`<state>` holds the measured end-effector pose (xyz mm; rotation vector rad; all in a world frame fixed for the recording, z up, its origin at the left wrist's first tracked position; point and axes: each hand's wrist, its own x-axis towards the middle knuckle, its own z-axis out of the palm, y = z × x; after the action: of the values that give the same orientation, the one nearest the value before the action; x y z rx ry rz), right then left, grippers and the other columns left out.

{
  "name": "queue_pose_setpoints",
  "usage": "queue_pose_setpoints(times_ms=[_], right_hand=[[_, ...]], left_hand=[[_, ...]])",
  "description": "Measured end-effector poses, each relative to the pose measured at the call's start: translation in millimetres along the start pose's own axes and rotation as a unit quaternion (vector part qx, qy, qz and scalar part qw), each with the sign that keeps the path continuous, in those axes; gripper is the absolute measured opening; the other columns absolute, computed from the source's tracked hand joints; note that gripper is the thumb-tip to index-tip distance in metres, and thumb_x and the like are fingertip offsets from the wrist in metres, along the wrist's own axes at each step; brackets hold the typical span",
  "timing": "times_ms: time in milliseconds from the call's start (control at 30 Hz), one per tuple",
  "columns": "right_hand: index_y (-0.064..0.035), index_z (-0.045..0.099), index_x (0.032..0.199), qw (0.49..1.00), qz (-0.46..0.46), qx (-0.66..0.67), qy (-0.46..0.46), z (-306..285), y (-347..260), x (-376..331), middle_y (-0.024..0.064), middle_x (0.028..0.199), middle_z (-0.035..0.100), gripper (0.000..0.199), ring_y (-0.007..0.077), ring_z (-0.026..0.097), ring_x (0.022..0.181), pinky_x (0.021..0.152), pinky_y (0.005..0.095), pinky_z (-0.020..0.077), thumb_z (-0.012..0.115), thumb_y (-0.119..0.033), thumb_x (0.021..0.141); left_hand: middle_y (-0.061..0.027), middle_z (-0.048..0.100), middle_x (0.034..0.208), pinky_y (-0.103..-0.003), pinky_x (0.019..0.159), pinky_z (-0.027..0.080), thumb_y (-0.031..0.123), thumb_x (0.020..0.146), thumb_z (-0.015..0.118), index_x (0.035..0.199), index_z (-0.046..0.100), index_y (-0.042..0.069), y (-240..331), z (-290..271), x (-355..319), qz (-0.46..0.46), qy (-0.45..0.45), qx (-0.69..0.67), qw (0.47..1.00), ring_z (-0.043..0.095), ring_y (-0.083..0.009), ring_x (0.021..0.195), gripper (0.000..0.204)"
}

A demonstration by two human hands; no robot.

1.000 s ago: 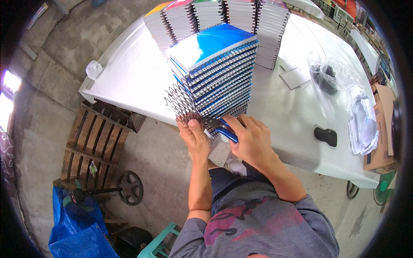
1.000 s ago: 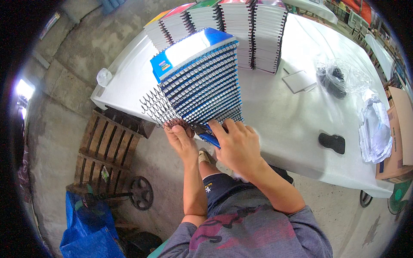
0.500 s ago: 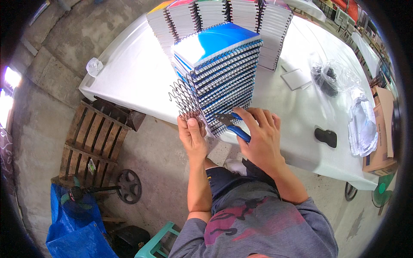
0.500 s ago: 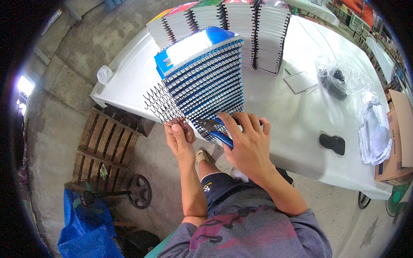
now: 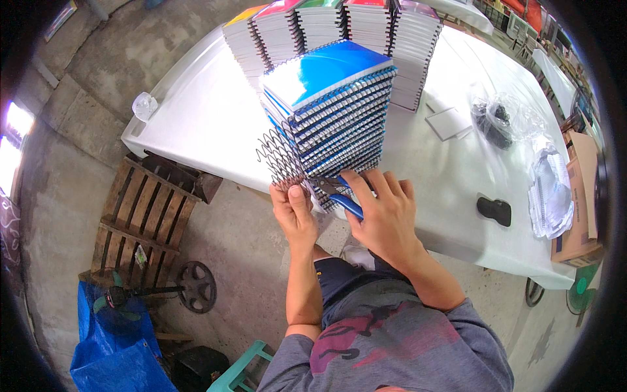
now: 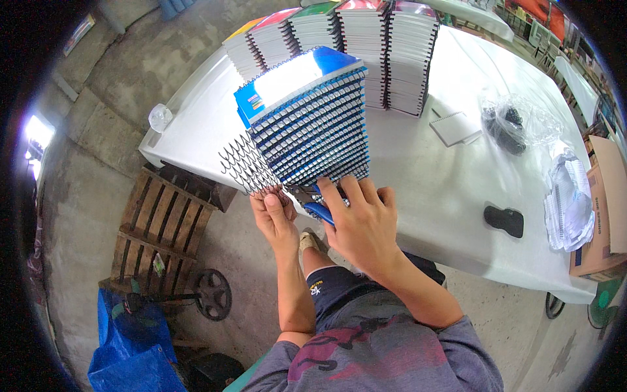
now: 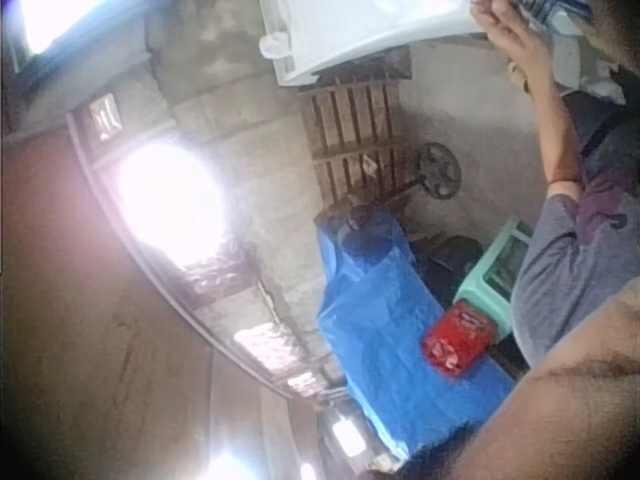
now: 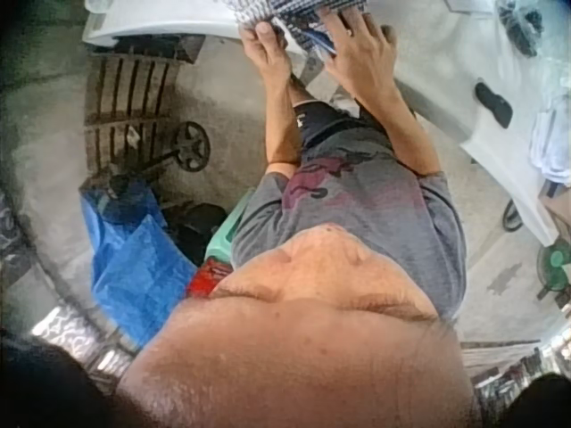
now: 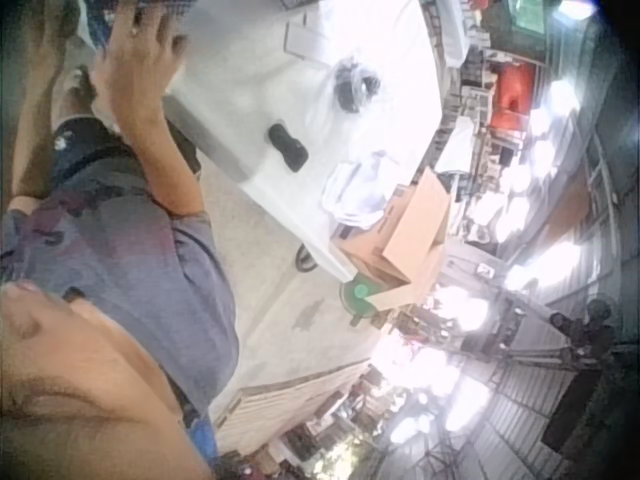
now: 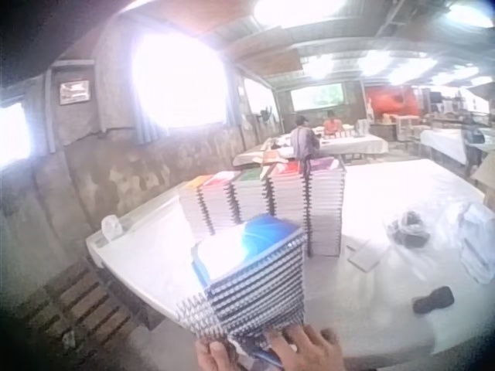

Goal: The person uses pliers to trim the metal spiral binding of a stack of blue notebooks. They repeatedly reposition the stack and cut the spiral wire along the edge, then place the cut pieces into a plastic bag on the table.

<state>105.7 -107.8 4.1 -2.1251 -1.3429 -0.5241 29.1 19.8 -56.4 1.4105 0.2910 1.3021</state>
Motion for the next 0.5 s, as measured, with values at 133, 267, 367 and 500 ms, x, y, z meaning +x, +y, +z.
queue_pose_setpoints(times_ms=[133, 267, 367, 500], right_hand=[[-0.0149, 0.057, 0.113, 0.999, -0.011, 0.040, -0.002, 8, 10, -2, 0.0036, 0.083, 0.052, 0.055, 0.0226, 0.057, 0.077, 0.063, 0.0372, 0.0429, 0.073, -0.017, 0.060], [-0.0148, 0.057, 0.111, 0.997, -0.006, 0.067, -0.023, 8, 11, -2, 0.0038, 0.081, 0.053, 0.053, 0.0230, 0.058, 0.074, 0.062, 0.0370, 0.0441, 0.072, -0.016, 0.061], [-0.0153, 0.058, 0.112, 0.998, -0.001, 0.059, -0.023, 9, 12, -3, 0.0036, 0.083, 0.054, 0.052, 0.0230, 0.058, 0.078, 0.066, 0.0376, 0.0433, 0.072, -0.016, 0.063], [-0.0158, 0.057, 0.115, 0.998, -0.022, 0.037, 0.048, -3, 10, -1, 0.0035, 0.091, 0.055, 0.051, 0.0225, 0.055, 0.086, 0.077, 0.0404, 0.0381, 0.071, -0.016, 0.065]], left_hand=[[0.0031, 0.044, 0.074, -0.016, 0.043, 0.026, 0.033, 0.098, 0.044, 0.099, 0.044, 0.009, -1, 1, 0, 0.013, -0.004, 0.013, 1.000, 0.036, -0.0017, 0.052, 0.024], [0.0037, 0.044, 0.073, -0.017, 0.044, 0.027, 0.033, 0.099, 0.043, 0.098, 0.044, 0.010, -1, 3, 0, 0.002, 0.009, 0.009, 1.000, 0.037, -0.0021, 0.055, 0.024], [0.0044, 0.041, 0.068, -0.017, 0.043, 0.026, 0.031, 0.099, 0.042, 0.095, 0.043, 0.010, 4, 10, 0, -0.029, 0.026, -0.063, 0.997, 0.036, -0.0016, 0.054, 0.022], [0.0041, 0.039, 0.066, -0.017, 0.042, 0.028, 0.029, 0.099, 0.042, 0.092, 0.041, 0.012, 10, 12, -3, -0.088, 0.032, -0.193, 0.977, 0.038, -0.0023, 0.054, 0.018]])
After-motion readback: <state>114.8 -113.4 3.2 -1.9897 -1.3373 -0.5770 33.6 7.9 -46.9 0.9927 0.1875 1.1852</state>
